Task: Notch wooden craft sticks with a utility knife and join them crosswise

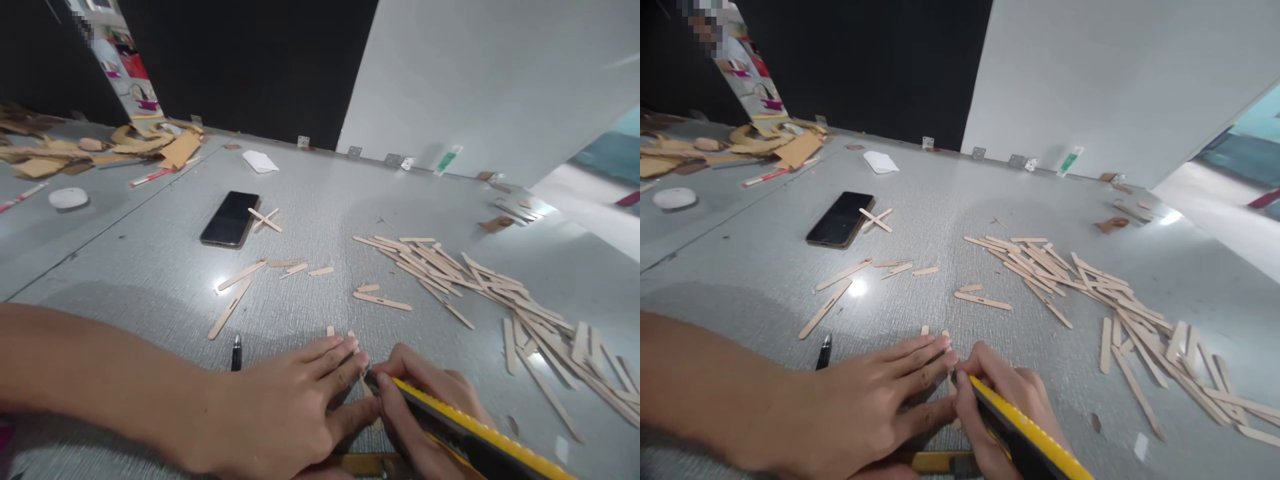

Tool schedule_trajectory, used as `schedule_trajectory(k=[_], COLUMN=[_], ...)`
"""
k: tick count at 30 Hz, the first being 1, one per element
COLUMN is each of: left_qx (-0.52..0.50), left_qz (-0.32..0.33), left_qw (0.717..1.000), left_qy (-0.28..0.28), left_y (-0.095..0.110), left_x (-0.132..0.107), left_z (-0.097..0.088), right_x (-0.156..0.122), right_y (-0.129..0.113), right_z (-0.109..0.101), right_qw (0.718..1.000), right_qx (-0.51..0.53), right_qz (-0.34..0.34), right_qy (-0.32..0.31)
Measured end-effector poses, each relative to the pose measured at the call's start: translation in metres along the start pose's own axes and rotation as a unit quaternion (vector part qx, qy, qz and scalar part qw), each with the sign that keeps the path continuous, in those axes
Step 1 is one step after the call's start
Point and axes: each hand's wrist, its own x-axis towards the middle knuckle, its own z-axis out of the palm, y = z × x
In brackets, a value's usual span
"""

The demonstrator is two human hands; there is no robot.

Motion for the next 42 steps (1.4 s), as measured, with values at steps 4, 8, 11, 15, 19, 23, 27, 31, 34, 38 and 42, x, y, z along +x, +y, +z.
schedule_trajectory(k=[4,8,11,15,19,23,27,31,34,38,42], left_qx=[0.007,0.009,0.019,0.025,0.002,-0.037,-0.057,-0.063,-0.062,-0.027,0.017], left_qz=[0.010,0.011,0.010,0.013,0.001,-0.011,-0.017,-0.019,-0.019,0.002,0.028], left_qw=[1.000,0.999,0.999,0.999,0.999,0.999,0.998,0.998,0.998,0.999,0.999], left_qy=[0.027,0.037,0.031,0.034,0.032,0.023,0.019,0.012,0.016,0.032,0.023], left_y=[0.000,0.001,0.002,0.002,0.001,0.000,0.000,0.000,-0.001,-0.002,-0.002], left_x=[0.002,0.002,0.002,0.001,0.001,0.001,0.001,0.001,0.001,0.002,0.003], left_z=[0.002,0.005,0.006,0.005,0.006,0.006,0.005,0.004,0.005,0.008,0.011], right_x=[0.001,-0.002,-0.005,-0.005,0.000,0.002,-0.001,0.000,0.003,0.001,-0.006], right_y=[0.004,0.010,0.014,0.016,0.010,0.007,0.008,0.008,0.006,0.002,-0.001], right_z=[0.004,0.007,0.010,0.011,0.007,0.006,0.008,0.008,0.008,0.008,0.008], right_qw=[1.000,0.999,0.999,0.999,0.999,0.999,0.999,0.999,0.999,1.000,0.999], right_qx=[0.009,0.017,0.024,0.027,0.027,0.030,0.028,0.041,0.029,-0.016,-0.038], right_qz=[-0.009,-0.022,-0.035,-0.033,-0.012,-0.015,-0.001,0.022,0.020,0.018,0.036], right_qy=[-0.007,-0.024,-0.024,-0.004,0.026,0.027,0.020,0.006,0.009,0.016,0.013])
